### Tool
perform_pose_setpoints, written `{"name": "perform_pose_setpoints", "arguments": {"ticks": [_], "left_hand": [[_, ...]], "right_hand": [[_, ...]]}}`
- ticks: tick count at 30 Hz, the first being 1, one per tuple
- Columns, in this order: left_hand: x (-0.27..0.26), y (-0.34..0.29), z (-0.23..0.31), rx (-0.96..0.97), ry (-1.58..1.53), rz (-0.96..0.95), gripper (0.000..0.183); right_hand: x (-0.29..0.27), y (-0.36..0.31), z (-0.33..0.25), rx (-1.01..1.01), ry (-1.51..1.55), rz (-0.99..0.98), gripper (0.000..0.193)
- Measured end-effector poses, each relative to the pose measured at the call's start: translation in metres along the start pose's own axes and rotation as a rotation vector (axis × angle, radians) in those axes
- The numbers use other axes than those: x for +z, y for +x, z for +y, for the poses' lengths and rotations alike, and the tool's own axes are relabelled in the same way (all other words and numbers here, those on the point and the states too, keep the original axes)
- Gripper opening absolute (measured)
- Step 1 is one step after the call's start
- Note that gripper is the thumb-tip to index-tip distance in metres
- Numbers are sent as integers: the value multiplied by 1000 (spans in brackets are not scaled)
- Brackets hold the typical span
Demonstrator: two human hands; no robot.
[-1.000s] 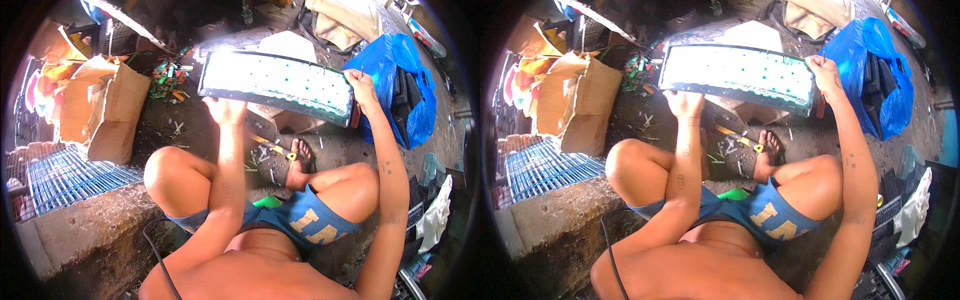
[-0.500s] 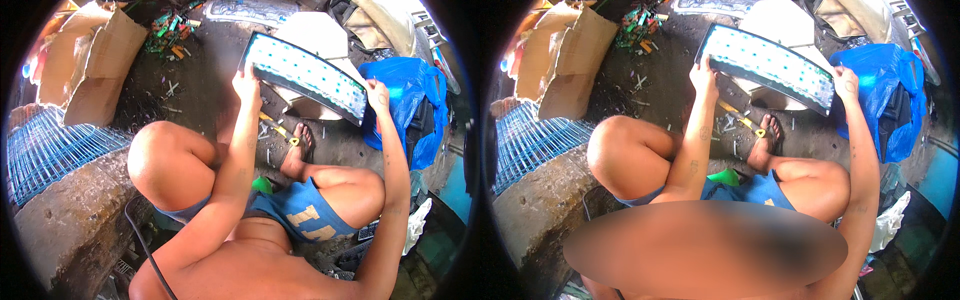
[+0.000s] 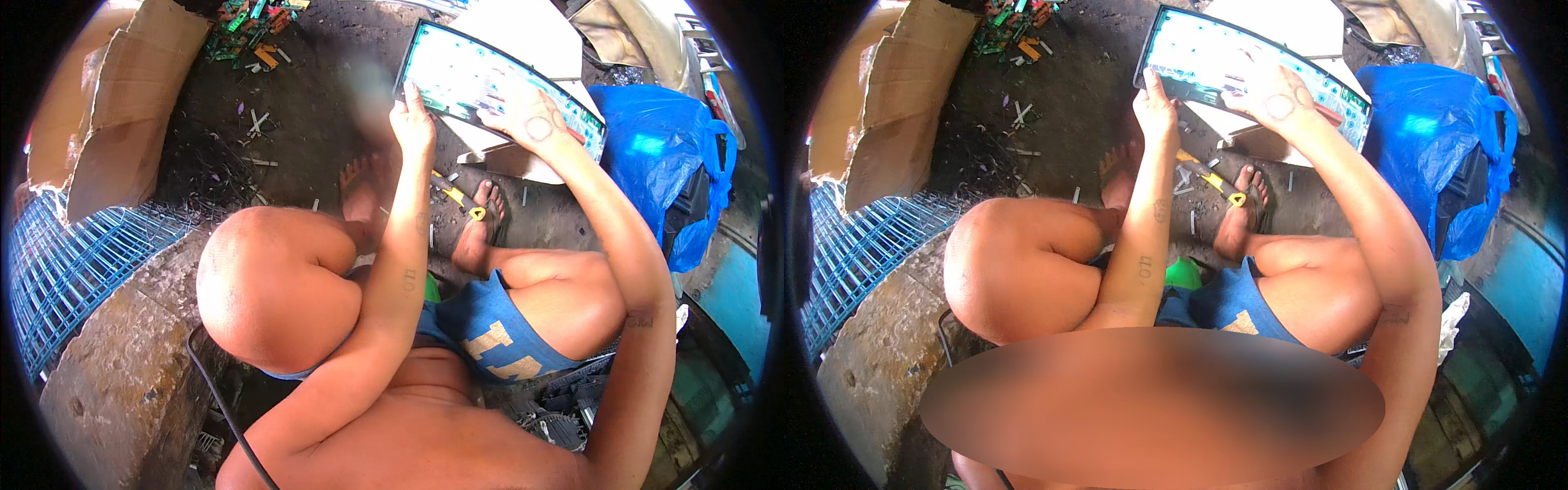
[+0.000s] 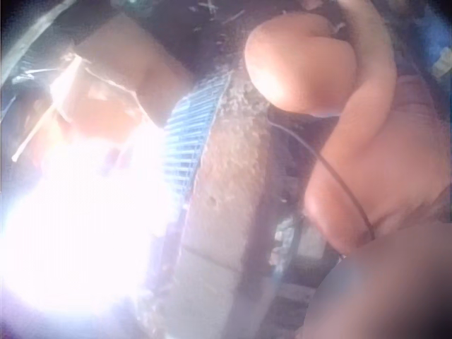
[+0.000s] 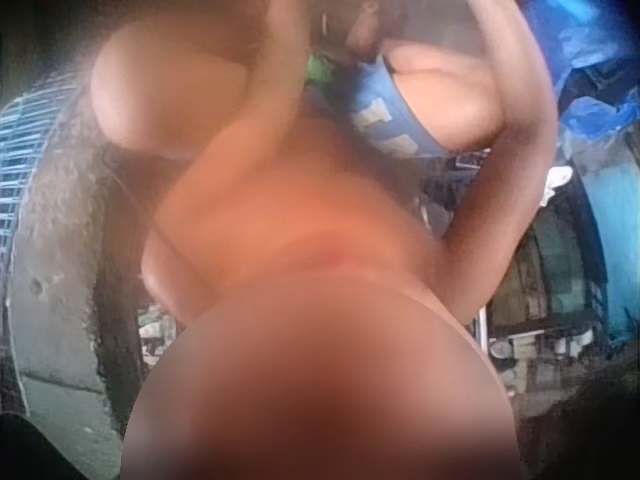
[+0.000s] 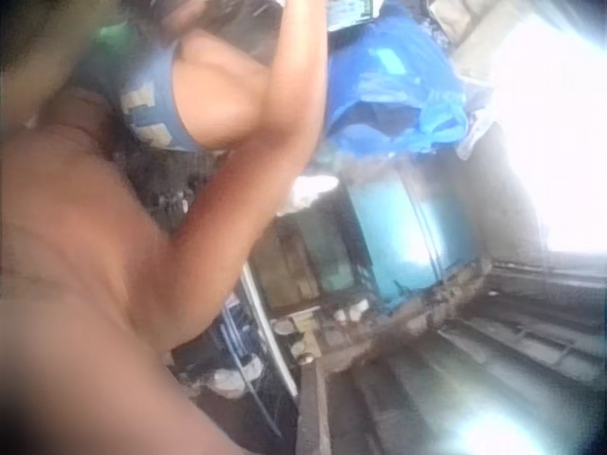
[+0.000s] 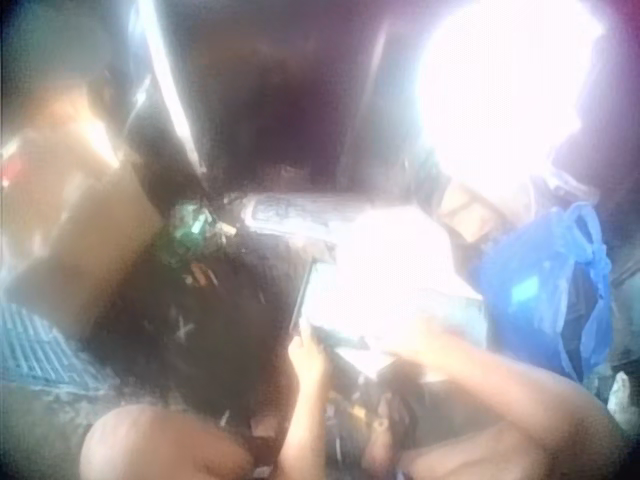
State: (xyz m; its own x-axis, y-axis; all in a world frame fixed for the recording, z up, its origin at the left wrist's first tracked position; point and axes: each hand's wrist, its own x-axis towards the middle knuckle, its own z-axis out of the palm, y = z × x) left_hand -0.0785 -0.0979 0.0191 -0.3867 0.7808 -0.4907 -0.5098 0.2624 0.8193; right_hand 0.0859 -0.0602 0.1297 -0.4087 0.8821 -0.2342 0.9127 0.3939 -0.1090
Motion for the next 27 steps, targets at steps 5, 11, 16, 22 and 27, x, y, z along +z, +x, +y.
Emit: {"name": "perform_pose_setpoints", "arguments": {"ticks": [5, 11, 16, 22, 27], "left_hand": [[2, 6, -17, 110, -57, 2, 51], [1, 5, -24, 55, -152, -13, 48], [4, 6, -24, 137, -103, 17, 60], [2, 6, -27, 77, -103, 11, 48], [1, 4, -22, 41, -81, 17, 40]], "right_hand": [[-3, 2, 0, -5, -113, 7, 72], [14, 10, 4, -121, -270, 105, 61], [16, 9, 5, -162, -288, 97, 58], [8, 8, 2, -179, -299, 56, 57], [-7, 18, 14, -99, -134, 27, 30]]}}
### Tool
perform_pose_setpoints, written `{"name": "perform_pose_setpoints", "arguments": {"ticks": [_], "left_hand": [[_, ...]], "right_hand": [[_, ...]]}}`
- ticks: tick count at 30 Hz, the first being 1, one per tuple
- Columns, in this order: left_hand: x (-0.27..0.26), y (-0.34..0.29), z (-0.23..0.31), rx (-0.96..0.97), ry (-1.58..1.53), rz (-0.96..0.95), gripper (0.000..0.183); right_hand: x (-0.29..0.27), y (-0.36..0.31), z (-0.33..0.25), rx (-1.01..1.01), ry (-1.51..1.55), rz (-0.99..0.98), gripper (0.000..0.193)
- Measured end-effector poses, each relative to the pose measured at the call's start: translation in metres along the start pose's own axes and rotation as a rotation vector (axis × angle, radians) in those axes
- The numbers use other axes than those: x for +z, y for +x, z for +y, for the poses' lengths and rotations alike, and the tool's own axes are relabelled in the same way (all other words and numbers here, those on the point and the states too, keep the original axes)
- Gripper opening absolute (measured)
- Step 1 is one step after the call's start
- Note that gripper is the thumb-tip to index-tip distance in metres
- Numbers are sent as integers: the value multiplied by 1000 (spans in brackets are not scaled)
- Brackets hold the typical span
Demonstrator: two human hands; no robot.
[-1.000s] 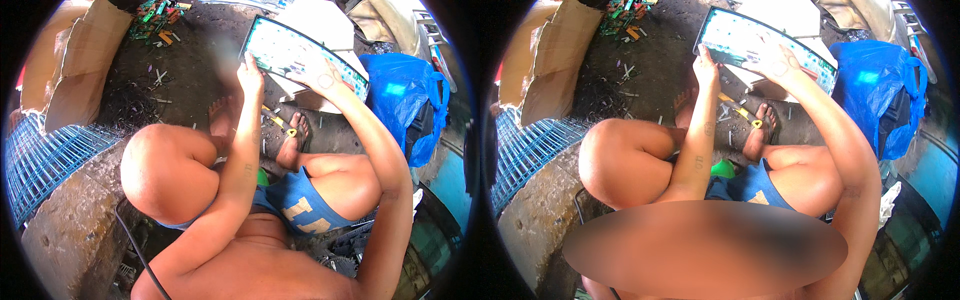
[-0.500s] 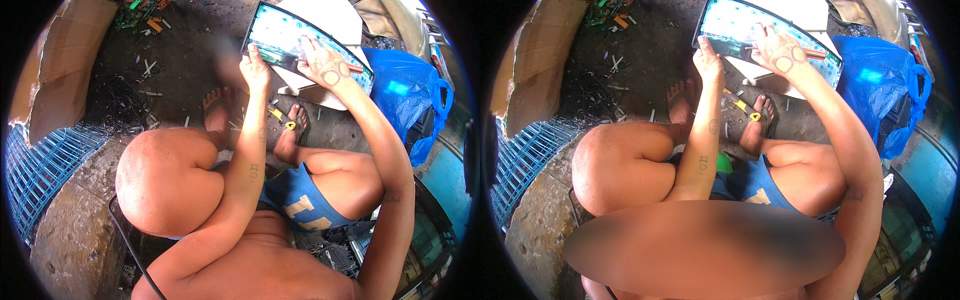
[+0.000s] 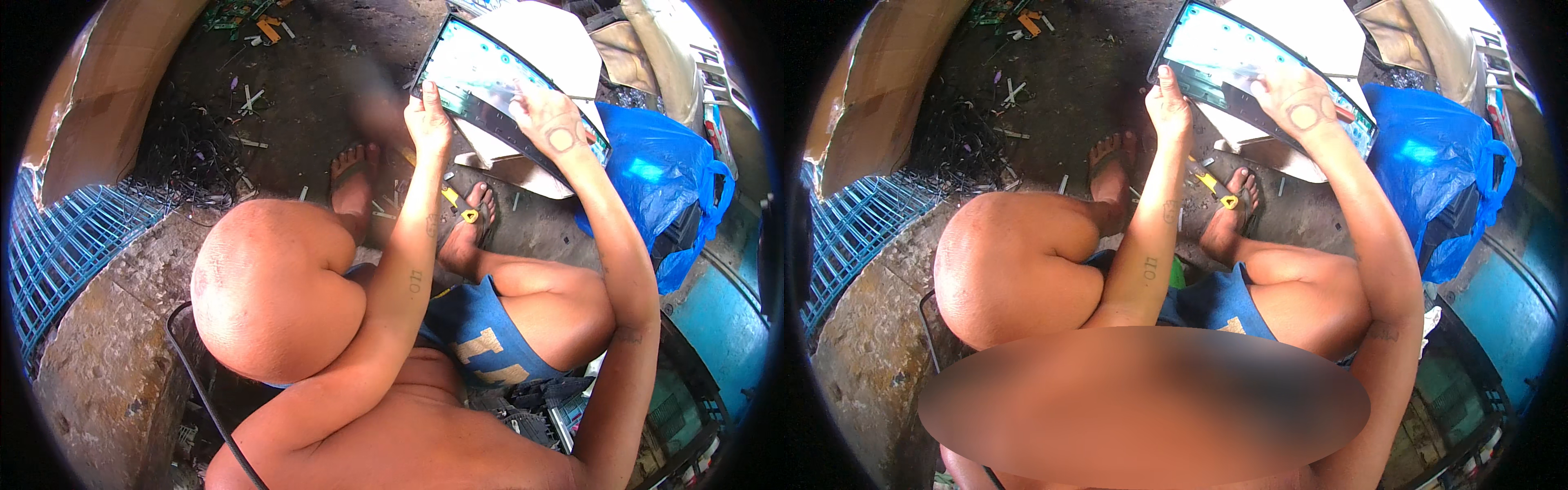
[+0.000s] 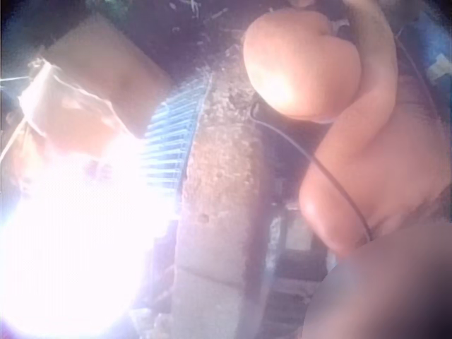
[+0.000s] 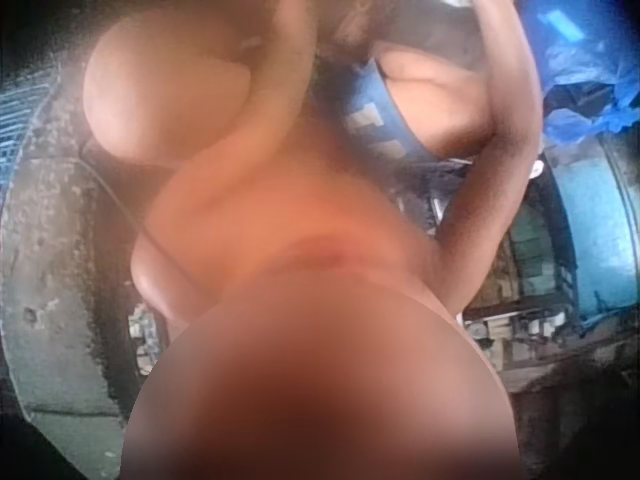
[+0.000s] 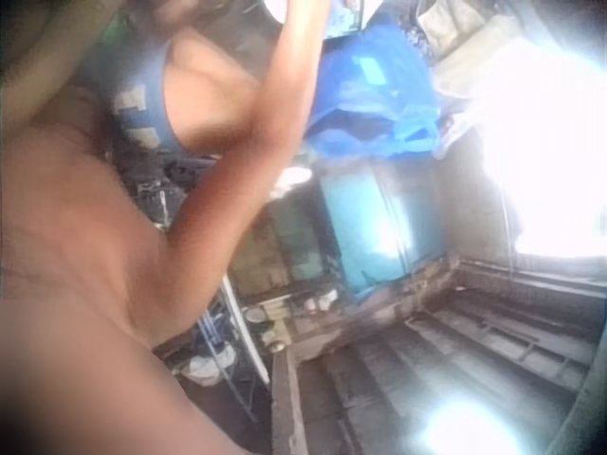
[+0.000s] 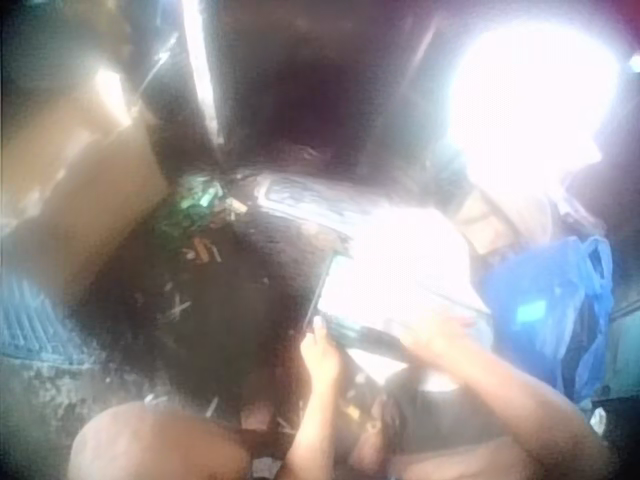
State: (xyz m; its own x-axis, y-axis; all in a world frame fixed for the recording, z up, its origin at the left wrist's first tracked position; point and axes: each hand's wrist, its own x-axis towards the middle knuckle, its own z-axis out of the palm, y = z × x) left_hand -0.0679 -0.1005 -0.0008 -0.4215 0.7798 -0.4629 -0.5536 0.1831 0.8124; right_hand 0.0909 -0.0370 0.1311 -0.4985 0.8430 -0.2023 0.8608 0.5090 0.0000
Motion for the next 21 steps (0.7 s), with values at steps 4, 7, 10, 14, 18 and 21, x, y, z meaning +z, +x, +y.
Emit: {"name": "perform_pose_setpoints", "arguments": {"ticks": [4, 7, 10, 14, 18, 21], "left_hand": [[8, -3, 5, 96, -51, 42, 34], [12, -6, 5, 172, -13, 99, 32], [14, -6, 3, 208, -6, 133, 30], [17, -3, 0, 308, -11, 157, 42], [19, -5, 1, 313, 27, 152, 42], [17, -5, 3, 347, 23, 198, 37]], "right_hand": [[-23, 8, 21, 186, -4, 231, 24], [-44, 6, 41, 309, 133, 427, 30], [-58, 1, 57, 426, 42, 497, 37], [-69, -7, 67, 527, -16, 394, 54], [-77, -15, 72, 520, -71, 352, 56], [-83, -26, 77, 511, -46, 413, 58]]}}
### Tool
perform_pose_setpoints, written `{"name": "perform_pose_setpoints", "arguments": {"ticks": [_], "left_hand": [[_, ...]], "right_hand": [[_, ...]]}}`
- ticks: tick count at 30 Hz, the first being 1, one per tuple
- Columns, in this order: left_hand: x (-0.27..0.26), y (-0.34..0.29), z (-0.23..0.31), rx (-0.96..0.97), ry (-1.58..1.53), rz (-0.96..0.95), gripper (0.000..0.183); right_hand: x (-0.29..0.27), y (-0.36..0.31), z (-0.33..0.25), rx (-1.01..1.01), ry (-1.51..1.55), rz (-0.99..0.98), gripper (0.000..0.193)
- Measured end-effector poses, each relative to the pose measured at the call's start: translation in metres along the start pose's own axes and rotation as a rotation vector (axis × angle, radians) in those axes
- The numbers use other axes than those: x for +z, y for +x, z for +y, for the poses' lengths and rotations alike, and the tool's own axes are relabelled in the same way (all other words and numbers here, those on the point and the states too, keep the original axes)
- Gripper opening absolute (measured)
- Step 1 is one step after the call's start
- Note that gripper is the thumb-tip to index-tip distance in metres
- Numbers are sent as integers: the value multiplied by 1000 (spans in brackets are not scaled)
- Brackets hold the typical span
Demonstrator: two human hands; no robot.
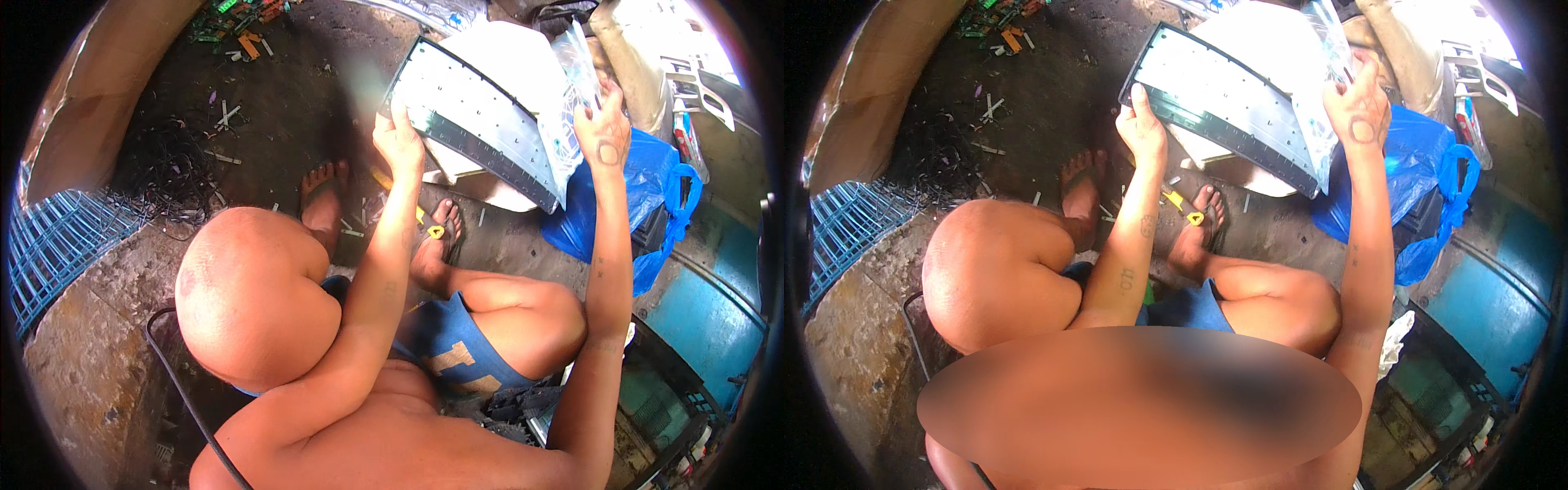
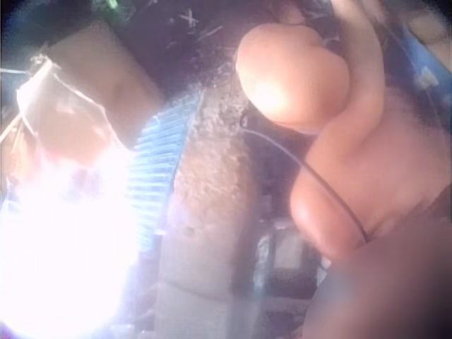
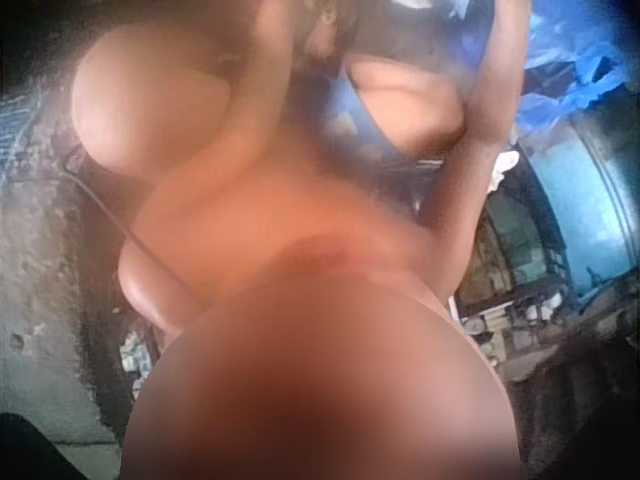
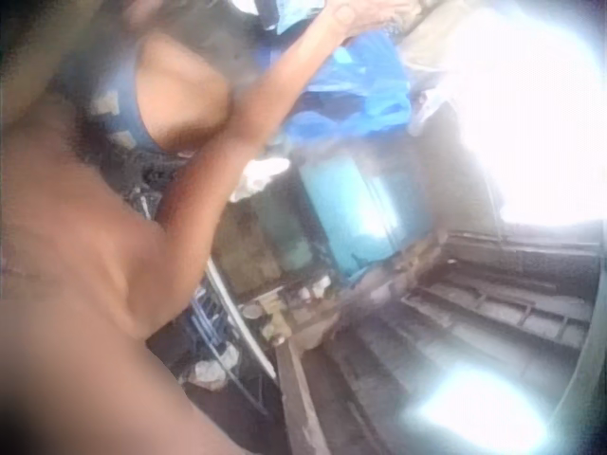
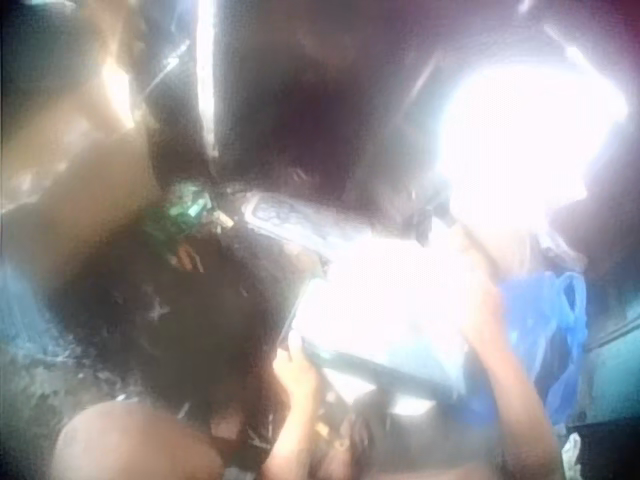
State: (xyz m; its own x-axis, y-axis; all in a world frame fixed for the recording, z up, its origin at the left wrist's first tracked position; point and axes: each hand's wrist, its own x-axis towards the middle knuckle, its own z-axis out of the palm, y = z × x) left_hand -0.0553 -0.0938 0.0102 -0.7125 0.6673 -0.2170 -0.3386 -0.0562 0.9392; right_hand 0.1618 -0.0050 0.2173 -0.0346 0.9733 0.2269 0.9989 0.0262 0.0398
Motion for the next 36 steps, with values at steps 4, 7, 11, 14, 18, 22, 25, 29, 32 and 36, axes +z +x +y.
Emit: {"name": "perform_pose_setpoints", "arguments": {"ticks": [4, 7, 11, 14, 18, 22, 25, 29, 32, 36], "left_hand": [[0, 0, -4, -169, 132, 20, 37], [4, -1, -7, -108, 200, 110, 45], [5, 3, 13, 119, 143, 182, 42], [-5, 10, 62, 176, 286, 501, 37], [25, -8, 180, 342, -74, -121, 32], [102, -38, 313, 118, -482, -1155, 28], [142, -26, 378, 343, 123, -1313, 30], [151, -30, 393, 183, -77, -1401, 32], [142, -36, 392, 292, -52, -1421, 31], [111, -38, 396, 437, 182, -1169, 26]], "right_hand": [[-15, -5, 19, -86, 139, 220, 52], [-45, -12, 30, -30, 272, 279, 47], [-108, -14, 33, -6, 855, 366, 42], [-152, -25, 25, -62, 1278, 405, 42], [-185, -43, -4, -116, 1363, 304, 51], [-199, -48, -35, -240, 1464, 88, 63], [-205, -51, -43, -316, 1549, 125, 65], [-201, -59, -32, -254, 1662, 89, 64], [-189, -67, -22, -228, 1681, -33, 64], [-191, -70, -30, 24, 1437, 200, 41]]}}
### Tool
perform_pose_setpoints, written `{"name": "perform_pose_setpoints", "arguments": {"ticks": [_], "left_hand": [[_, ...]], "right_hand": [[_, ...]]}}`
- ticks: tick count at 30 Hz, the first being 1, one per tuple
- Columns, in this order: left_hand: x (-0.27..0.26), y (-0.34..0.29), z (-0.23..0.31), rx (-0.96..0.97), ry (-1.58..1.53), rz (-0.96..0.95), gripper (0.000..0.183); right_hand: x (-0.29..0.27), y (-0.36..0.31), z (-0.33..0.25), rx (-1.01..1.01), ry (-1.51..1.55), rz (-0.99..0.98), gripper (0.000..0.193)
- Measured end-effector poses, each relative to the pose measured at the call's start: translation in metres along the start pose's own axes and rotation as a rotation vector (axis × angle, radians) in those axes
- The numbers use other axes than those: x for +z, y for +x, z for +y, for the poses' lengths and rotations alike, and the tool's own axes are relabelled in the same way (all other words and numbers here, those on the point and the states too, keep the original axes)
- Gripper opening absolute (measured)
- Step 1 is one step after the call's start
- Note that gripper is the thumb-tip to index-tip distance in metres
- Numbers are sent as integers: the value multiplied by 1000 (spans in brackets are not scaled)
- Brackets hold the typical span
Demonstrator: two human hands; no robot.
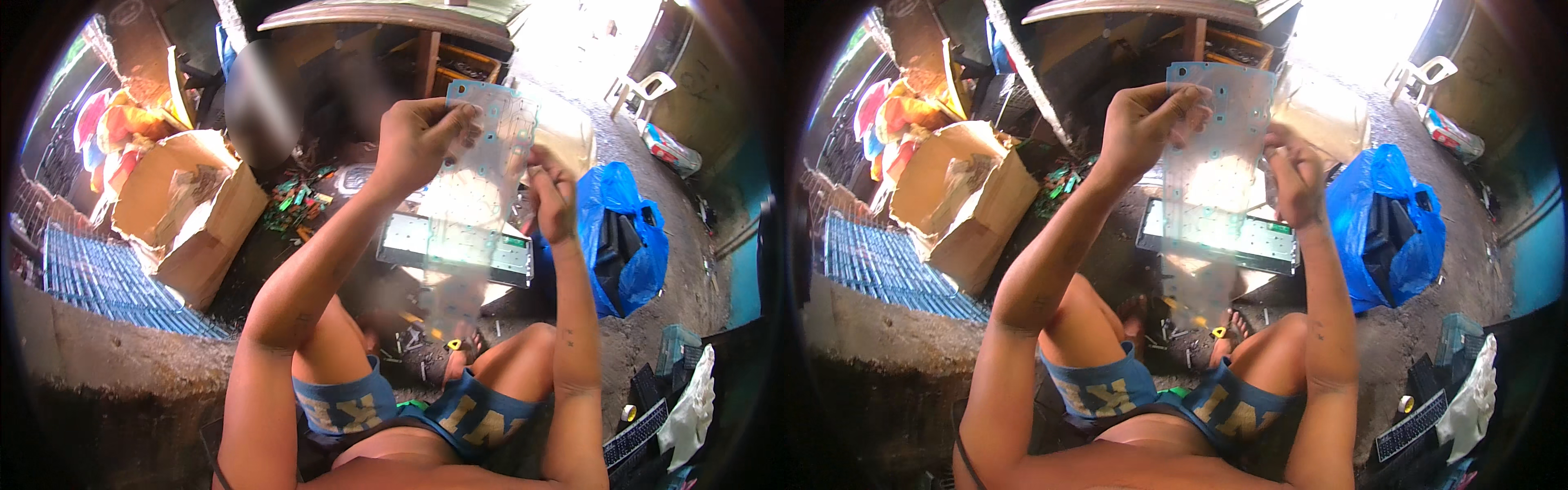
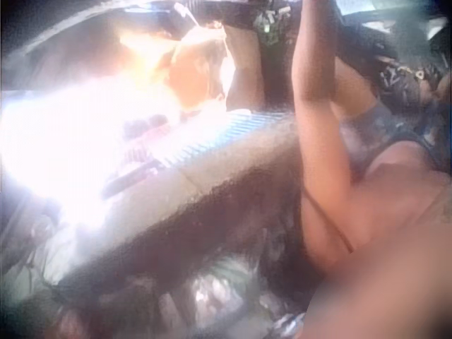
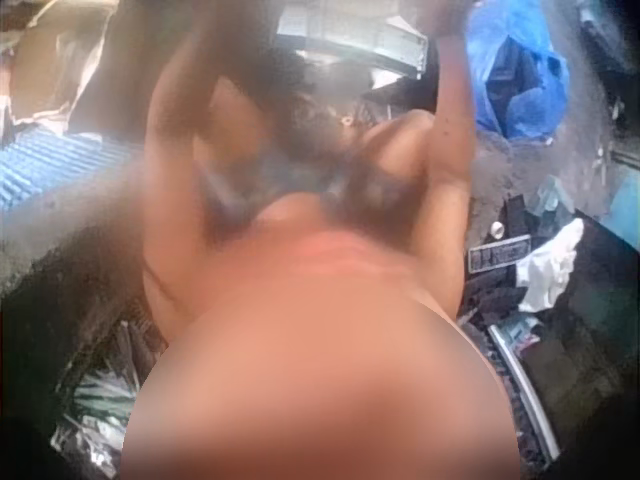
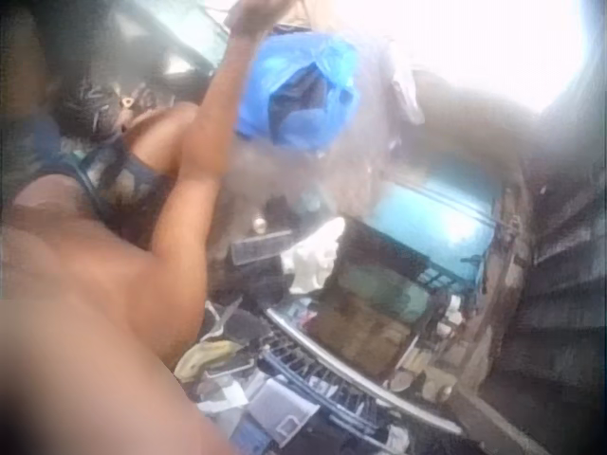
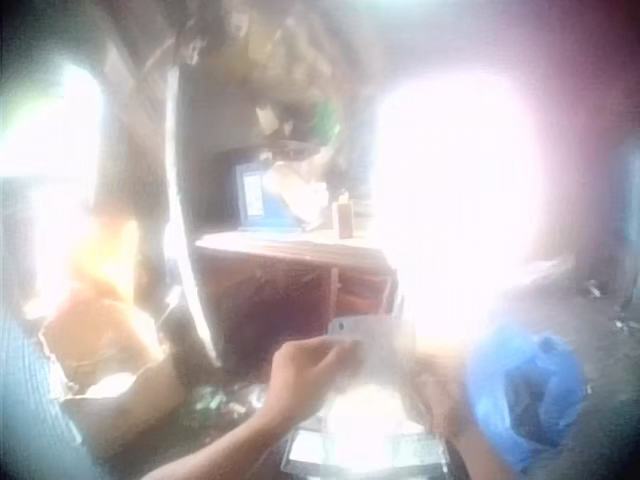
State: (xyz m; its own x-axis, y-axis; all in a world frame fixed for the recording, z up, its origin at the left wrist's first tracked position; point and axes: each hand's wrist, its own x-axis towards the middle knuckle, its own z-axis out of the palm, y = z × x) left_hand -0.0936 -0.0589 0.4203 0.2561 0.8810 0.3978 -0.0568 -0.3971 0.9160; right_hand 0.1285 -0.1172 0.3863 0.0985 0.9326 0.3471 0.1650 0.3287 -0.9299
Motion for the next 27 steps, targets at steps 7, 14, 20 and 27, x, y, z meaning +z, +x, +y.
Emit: {"name": "perform_pose_setpoints", "arguments": {"ticks": [7, 14, 20, 27], "left_hand": [[9, -56, -14, 446, 585, 63, 37], [8, -65, -23, 699, 576, 21, 50], [6, -61, -25, 647, 534, 14, 45], [5, -61, -21, 615, 574, -26, 42]], "right_hand": [[33, -33, -35, -129, -123, -86, 23], [42, -31, -31, -185, -253, -183, 35], [43, -26, -34, -117, -155, -250, 28], [41, -24, -33, -53, -28, -321, 24]]}}
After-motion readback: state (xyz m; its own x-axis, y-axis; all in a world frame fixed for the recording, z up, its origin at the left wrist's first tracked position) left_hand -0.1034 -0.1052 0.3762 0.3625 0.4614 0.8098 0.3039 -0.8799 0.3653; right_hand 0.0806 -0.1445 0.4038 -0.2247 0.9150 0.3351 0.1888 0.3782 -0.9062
